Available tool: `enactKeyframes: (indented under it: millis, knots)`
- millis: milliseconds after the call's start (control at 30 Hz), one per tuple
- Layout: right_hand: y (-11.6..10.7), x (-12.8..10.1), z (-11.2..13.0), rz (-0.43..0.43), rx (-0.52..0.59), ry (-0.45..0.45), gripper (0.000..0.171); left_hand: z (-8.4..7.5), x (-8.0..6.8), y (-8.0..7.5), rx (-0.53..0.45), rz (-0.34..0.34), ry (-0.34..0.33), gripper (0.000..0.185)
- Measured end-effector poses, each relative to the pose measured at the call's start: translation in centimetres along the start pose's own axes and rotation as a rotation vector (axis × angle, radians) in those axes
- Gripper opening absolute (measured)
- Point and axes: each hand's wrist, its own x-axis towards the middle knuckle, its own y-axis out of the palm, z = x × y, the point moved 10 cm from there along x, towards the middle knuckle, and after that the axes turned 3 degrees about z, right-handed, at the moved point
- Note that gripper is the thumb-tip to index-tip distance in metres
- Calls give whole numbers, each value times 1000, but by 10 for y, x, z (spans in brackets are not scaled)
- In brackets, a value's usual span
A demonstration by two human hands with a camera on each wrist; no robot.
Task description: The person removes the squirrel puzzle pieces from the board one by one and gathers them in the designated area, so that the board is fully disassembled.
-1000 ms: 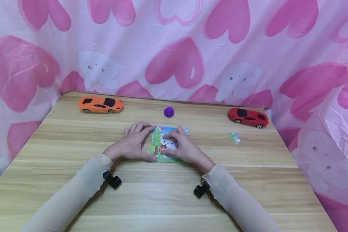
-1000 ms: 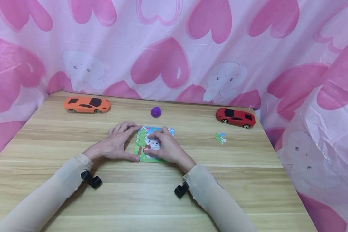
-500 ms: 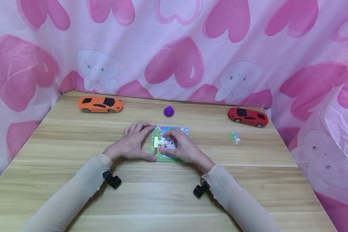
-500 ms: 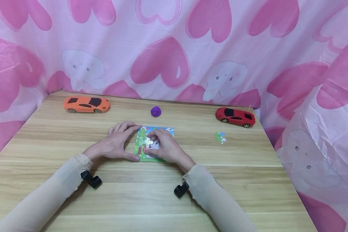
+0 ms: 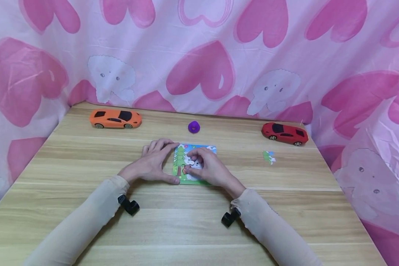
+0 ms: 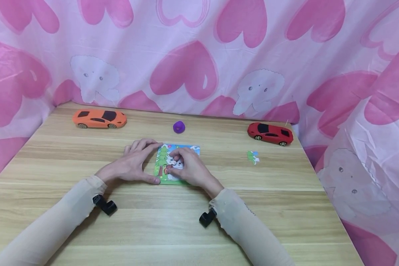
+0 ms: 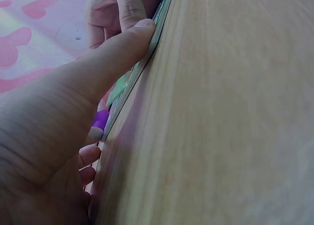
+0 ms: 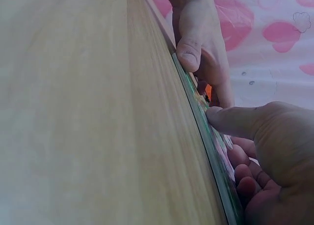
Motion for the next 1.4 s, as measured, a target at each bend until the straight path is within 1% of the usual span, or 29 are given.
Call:
enactKeyframes:
  millis: [200, 467, 667, 900, 1033, 1200, 1400]
  knots:
    - [-2, 2, 0, -23, 17, 17, 43, -1, 0, -1, -2, 4, -5, 136]
    - [-4, 3, 1, -23, 9, 24, 47, -1, 0, -1, -9, 10, -6, 136]
    - [-4, 3, 1, -17, -5, 10, 42, 0, 0, 0, -6, 11, -9, 135]
    - [-7, 3, 0, -19, 59, -16, 40, 0, 1, 0, -1, 8, 0, 135]
    - [-9, 3, 3, 0, 77, -39, 41, 0, 0, 0, -1, 11, -4, 135]
    - [-19, 1, 4, 17, 110, -35, 41, 0, 0, -1, -2, 10, -7, 135]
    - [-42, -5, 5, -23, 121, -33, 40, 0, 0, 0, -3, 8, -8, 136]
